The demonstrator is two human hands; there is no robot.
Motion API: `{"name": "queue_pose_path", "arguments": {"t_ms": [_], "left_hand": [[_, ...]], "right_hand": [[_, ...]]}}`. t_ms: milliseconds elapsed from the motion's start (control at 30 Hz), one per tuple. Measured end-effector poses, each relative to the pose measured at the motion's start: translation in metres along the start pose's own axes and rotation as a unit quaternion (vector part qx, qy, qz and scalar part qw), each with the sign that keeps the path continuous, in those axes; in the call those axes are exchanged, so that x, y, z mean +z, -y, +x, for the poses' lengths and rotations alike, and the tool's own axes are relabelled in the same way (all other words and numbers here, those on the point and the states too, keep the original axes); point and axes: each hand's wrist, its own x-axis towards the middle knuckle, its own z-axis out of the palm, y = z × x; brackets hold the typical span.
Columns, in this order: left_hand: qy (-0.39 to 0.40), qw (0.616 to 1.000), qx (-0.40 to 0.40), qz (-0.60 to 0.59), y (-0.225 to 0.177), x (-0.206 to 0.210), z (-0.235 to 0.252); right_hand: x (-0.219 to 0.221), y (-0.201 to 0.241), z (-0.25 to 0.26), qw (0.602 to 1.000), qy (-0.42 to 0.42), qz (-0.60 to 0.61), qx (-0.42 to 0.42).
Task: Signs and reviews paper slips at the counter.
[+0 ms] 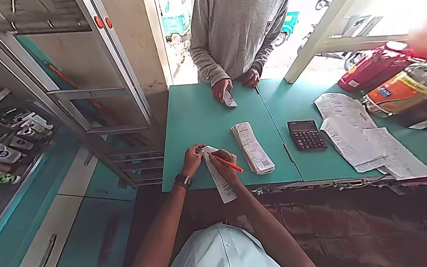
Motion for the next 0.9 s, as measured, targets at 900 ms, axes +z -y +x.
{"name": "queue_pose_path", "arguments": {"t_ms": [900], "left_hand": [[-0.018, 0.998, 0.0, 0.06, 0.0011, 0.0012, -0.0024]], "right_hand": [[0.0003, -0.001, -0.0005, 0.994, -0.072, -0.079, 0.004]]}}
